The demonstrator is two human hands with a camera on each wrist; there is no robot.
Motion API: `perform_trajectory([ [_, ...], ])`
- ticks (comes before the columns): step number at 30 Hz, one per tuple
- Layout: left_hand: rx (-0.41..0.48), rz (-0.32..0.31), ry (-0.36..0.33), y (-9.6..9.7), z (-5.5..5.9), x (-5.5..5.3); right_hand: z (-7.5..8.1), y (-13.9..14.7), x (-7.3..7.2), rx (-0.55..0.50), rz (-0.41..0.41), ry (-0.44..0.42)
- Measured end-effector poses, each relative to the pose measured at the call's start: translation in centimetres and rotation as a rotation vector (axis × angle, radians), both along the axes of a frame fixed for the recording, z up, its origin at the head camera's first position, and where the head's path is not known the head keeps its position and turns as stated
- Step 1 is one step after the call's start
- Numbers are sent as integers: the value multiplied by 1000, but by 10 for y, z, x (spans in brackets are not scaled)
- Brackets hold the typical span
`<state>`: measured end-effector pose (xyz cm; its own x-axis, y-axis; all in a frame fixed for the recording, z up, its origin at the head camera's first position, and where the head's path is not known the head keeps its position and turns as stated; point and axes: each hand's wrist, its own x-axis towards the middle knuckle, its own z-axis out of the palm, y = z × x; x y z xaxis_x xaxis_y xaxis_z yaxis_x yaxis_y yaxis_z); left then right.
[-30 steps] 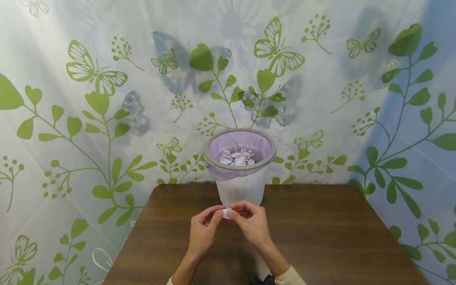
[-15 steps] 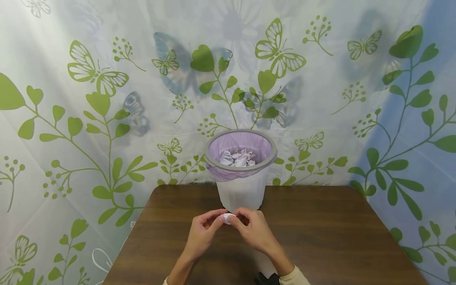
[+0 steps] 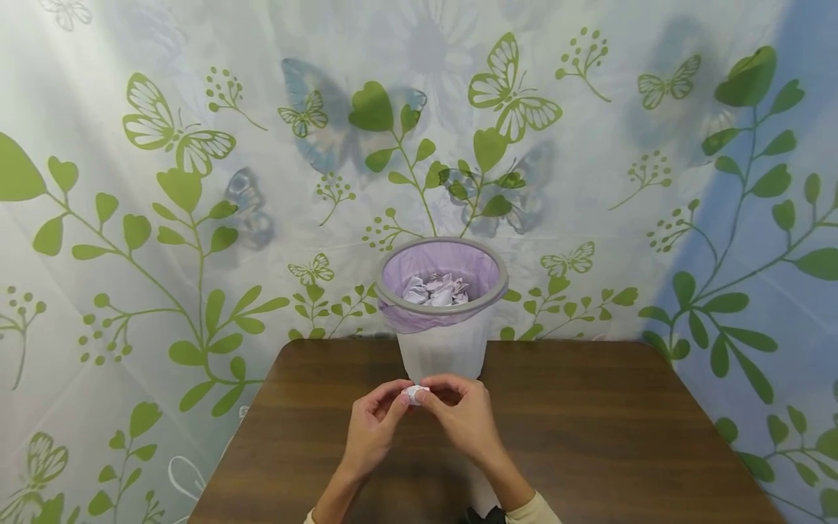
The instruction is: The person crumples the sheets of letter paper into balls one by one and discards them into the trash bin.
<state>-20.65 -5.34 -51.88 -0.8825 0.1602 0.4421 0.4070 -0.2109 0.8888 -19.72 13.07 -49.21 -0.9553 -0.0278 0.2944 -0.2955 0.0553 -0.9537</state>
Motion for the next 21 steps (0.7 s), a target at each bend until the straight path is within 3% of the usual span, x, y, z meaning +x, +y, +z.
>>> perform_trajectory([
  [9, 126, 33, 50, 8, -5, 2, 1, -2, 1, -76, 32, -3],
  [14, 158, 100, 93, 15, -7, 2, 1, -5, 2, -134, 33, -24],
  [21, 159, 214, 81, 22, -5, 2, 1, -11, 2, -155, -9, -8],
])
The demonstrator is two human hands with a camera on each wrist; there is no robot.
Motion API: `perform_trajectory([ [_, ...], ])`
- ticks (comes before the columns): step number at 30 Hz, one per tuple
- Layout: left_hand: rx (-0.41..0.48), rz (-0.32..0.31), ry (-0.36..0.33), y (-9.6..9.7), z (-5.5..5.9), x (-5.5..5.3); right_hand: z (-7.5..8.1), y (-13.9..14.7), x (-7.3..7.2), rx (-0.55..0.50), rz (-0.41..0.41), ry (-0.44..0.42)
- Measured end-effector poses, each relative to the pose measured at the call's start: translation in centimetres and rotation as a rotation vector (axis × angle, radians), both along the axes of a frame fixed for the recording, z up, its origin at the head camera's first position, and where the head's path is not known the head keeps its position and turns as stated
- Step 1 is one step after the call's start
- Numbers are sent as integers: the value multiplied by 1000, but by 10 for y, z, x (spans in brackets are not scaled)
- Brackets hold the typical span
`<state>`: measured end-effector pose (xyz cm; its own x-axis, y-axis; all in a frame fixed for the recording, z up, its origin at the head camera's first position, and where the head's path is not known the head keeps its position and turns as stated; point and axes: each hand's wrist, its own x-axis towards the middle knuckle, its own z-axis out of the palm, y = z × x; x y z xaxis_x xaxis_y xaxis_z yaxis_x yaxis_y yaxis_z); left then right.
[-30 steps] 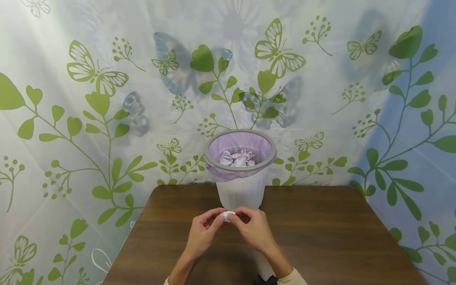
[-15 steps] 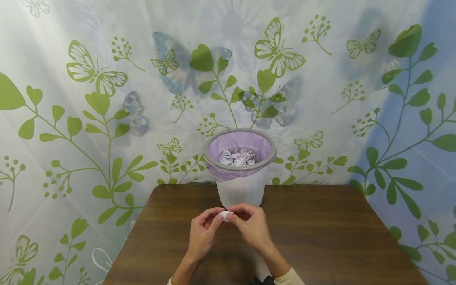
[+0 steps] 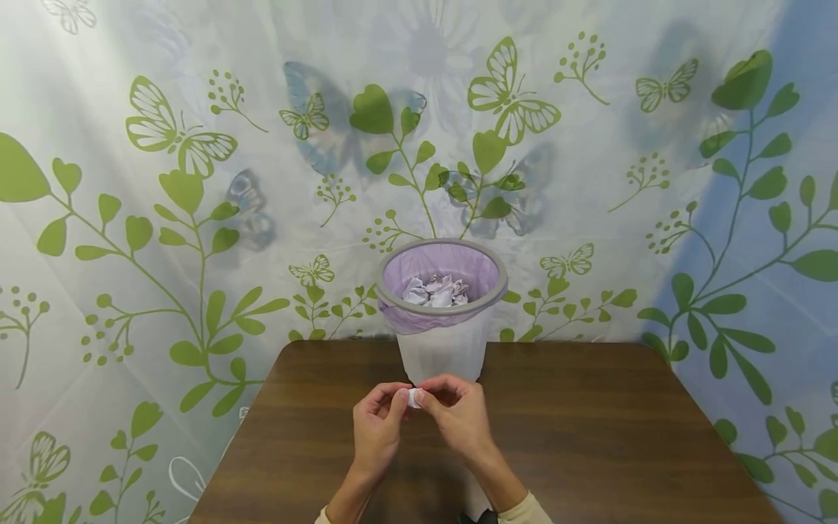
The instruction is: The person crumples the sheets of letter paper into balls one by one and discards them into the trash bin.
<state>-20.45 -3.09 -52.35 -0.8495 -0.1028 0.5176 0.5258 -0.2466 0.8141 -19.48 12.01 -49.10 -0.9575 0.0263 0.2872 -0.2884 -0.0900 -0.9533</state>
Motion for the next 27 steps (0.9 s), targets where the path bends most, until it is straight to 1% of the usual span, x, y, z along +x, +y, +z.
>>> perform_trajectory([
  [4, 8, 25, 11, 2, -1, -1, -1, -2, 1, 11, -29, 18],
  [9, -7, 41, 54, 3, 0, -5, -3, -4, 3, 72, -86, 75],
  [12, -15, 32, 70, 1, 2, -8, -4, -5, 3, 103, -118, 113],
  [15, -25, 13, 61, -3, 4, -10, -4, -5, 2, 134, -126, 147],
  [17, -46, -10, 43, -7, 5, -10, -3, -3, 1, 152, -104, 161],
  [19, -81, -44, 17, -13, 7, -11, -2, 0, 0, 169, -64, 168],
  [23, -173, -148, -22, -26, 12, -11, 0, 7, -2, 183, 21, 179],
  [24, -197, -171, -21, -29, 14, -11, 1, 8, -2, 185, 37, 184],
  [27, -268, -228, 14, -38, 20, -12, 3, 13, -3, 196, 71, 209],
])
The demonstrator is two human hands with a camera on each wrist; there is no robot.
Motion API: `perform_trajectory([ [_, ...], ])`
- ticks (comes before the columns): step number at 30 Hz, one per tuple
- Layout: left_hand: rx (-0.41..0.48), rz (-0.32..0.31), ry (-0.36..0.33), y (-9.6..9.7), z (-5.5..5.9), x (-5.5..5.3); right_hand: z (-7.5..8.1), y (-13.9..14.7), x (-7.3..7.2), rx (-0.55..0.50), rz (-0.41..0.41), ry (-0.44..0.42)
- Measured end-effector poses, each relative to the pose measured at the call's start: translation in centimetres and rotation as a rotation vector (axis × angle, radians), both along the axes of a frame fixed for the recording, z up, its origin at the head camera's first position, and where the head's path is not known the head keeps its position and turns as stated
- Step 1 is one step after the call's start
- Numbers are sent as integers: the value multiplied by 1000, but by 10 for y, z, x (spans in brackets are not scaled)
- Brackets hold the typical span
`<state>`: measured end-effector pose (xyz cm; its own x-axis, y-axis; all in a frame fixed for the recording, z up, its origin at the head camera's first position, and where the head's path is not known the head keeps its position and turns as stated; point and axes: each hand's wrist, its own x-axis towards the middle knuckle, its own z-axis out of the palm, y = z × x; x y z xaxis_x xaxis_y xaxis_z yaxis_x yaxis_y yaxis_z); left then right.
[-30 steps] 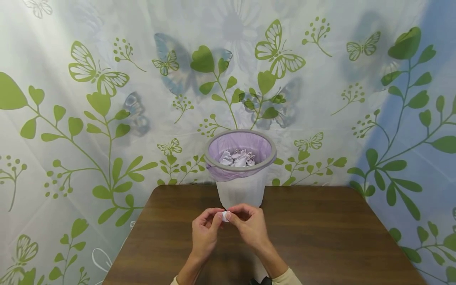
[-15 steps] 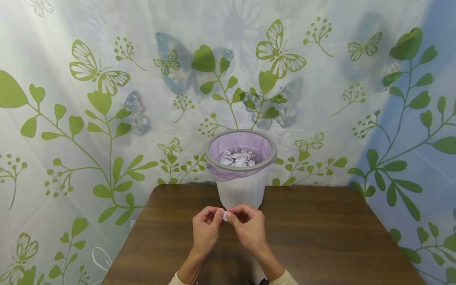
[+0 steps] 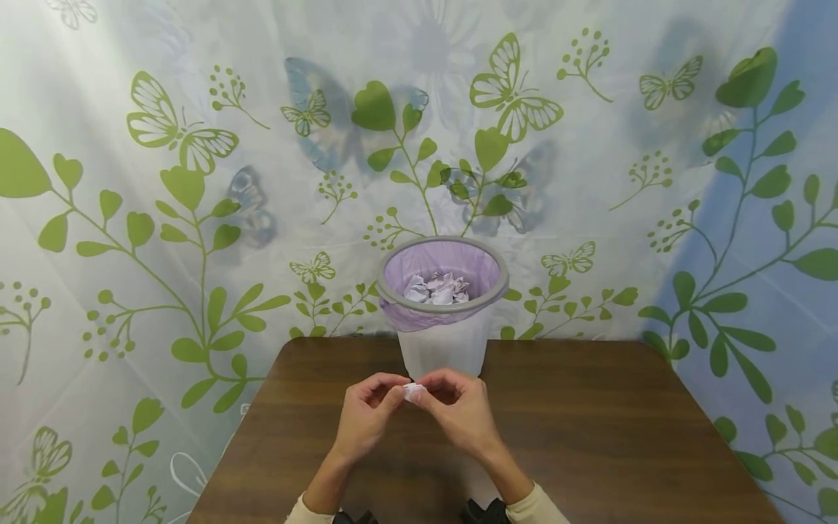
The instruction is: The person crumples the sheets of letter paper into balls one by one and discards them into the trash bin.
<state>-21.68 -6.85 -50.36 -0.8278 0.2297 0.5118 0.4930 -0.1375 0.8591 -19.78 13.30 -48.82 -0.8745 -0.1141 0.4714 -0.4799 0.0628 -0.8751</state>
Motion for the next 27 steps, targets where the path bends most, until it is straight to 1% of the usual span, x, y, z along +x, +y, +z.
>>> perform_trajectory([
  [4, -73, -69, 85, -10, 10, -3, 6, 5, -1, 34, 35, 46],
  [7, -132, -112, 132, -17, 19, -7, 12, 9, -2, 57, 67, 87],
  [9, -172, -131, 150, -21, 27, -10, 17, 11, -2, 66, 85, 113],
  [11, -216, -134, 171, -23, 36, -13, 22, 14, -4, 81, 92, 142],
  [13, -253, -129, 204, -25, 45, -16, 27, 16, -6, 99, 82, 176],
  [16, -313, -106, 268, -25, 59, -21, 34, 20, -11, 122, 58, 237],
  [18, -351, -87, 324, -25, 67, -25, 39, 22, -14, 129, 49, 277],
  [21, -406, -55, 385, -24, 78, -29, 47, 24, -17, 141, 44, 316],
  [24, -451, -24, 423, -22, 89, -31, 54, 26, -19, 165, 26, 347],
  [27, -477, -7, 455, -19, 98, -34, 61, 29, -23, 191, 2, 377],
])
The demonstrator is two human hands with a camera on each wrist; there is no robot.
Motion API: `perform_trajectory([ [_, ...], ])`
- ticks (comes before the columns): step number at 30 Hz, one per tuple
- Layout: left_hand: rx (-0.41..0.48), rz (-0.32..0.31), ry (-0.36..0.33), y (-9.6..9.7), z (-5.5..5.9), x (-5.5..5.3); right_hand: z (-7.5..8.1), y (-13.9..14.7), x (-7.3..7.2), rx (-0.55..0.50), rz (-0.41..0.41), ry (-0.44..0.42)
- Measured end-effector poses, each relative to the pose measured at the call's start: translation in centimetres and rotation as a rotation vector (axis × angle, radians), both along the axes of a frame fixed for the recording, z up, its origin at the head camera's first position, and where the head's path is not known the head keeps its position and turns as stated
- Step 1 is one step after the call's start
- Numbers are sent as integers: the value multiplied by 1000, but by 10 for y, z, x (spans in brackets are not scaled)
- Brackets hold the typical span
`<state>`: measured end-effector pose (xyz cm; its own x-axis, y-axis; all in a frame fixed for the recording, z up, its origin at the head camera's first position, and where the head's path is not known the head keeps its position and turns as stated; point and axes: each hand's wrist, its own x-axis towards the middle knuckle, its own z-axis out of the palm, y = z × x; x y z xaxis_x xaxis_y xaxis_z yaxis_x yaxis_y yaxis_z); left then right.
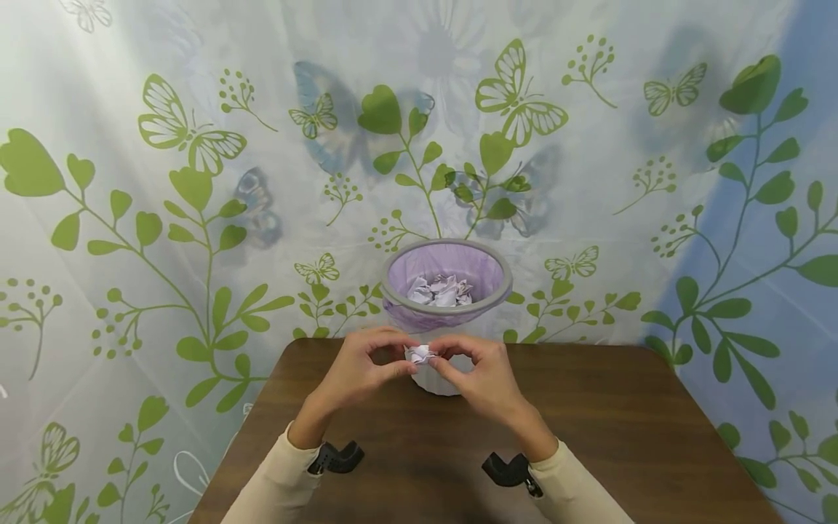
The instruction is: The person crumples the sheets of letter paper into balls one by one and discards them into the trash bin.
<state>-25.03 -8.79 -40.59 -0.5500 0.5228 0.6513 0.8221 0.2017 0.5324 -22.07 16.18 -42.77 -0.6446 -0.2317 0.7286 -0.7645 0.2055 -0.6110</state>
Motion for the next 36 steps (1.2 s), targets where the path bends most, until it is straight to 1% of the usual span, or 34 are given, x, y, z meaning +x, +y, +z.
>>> perform_trajectory([
  [2, -11, 2, 25, 2, 6, -4, 5, 2, -4, 17, -20, 30],
  [4, -18, 4, 63, 5, 12, -9, 10, 5, -8, 36, -38, 59],
  [7, -25, 1, 125, 8, 22, -17, 19, 8, -14, 52, -57, 81],
  [11, -29, -10, 197, 12, 37, -27, 32, 12, -24, 41, -56, 86],
  [14, -40, -6, 227, 15, 46, -35, 40, 14, -31, 49, -73, 98],
  [21, -104, 41, 253, 21, 60, -51, 56, 17, -47, 150, -192, 120],
  [26, -149, 89, 265, 28, 64, -60, 62, 19, -55, 192, -243, 131],
  [30, -167, 135, 276, 36, 66, -67, 65, 20, -64, 196, -269, 136],
  [33, -163, 185, 300, 43, 69, -71, 69, 21, -72, 189, -284, 140],
  [36, -155, 264, 327, 51, 72, -75, 73, 21, -81, 209, -301, 134],
])
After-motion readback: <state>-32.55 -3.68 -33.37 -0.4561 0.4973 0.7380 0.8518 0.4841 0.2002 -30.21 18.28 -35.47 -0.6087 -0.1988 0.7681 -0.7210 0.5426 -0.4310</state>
